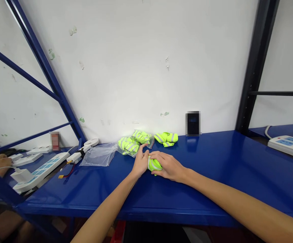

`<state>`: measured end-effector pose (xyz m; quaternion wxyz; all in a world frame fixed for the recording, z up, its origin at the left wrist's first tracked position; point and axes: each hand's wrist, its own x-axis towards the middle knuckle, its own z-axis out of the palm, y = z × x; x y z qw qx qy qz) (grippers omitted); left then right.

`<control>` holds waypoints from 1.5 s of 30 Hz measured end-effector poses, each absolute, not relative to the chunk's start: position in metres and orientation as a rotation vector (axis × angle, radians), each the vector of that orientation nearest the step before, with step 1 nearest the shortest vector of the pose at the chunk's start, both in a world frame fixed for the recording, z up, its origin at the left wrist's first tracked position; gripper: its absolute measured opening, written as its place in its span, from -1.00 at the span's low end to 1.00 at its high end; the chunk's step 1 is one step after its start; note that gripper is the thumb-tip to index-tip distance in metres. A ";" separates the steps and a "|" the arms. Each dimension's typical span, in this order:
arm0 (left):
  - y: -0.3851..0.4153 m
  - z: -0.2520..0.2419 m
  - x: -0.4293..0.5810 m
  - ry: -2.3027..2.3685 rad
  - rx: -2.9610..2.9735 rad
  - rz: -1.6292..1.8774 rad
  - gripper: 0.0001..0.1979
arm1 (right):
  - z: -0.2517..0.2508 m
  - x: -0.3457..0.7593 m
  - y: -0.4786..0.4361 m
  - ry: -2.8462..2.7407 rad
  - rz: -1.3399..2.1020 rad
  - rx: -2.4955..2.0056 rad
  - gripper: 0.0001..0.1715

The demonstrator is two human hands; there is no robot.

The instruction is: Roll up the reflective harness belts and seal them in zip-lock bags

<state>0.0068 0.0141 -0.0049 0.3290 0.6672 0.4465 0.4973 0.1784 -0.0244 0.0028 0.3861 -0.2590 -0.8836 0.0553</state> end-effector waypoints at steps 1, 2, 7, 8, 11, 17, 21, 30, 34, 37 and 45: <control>0.013 -0.005 0.008 1.191 1.727 1.323 -0.61 | 0.005 0.178 -0.025 -2.233 0.168 -0.682 -0.48; 0.012 -0.004 0.010 1.194 1.708 1.328 -0.63 | 0.007 0.177 -0.026 -2.207 0.190 -0.714 -0.50; -0.006 0.024 0.011 1.095 1.844 1.394 -0.67 | 0.012 0.177 -0.025 -2.059 0.236 -0.869 -0.56; -0.011 0.032 0.004 1.063 1.957 1.464 -0.69 | 0.013 0.177 -0.025 -2.037 0.241 -0.885 -0.57; -0.020 0.046 -0.045 1.182 2.320 1.611 -0.75 | 0.018 0.180 -0.024 -1.976 0.281 -0.952 -0.59; 0.000 0.031 -0.186 1.989 2.430 0.999 -0.59 | 0.022 0.183 -0.015 -1.899 0.457 -1.095 -0.58; -0.009 0.025 -0.215 2.064 2.400 0.370 -0.37 | 0.020 0.179 -0.014 -1.878 0.541 -1.096 -0.58; -0.050 0.039 -0.171 1.962 2.476 0.243 -0.10 | 0.031 0.177 -0.026 -1.884 0.548 -1.056 -0.54; -0.050 0.044 -0.149 1.779 2.416 0.284 -0.14 | 0.030 0.176 -0.026 -1.853 0.572 -1.055 -0.53; -0.055 0.048 -0.124 1.605 2.554 0.464 -0.21 | 0.031 0.175 -0.027 -1.774 0.702 -1.015 -0.55; -0.046 0.054 -0.067 1.084 2.841 0.741 -0.23 | 0.035 0.169 -0.034 -1.651 0.952 -0.874 -0.52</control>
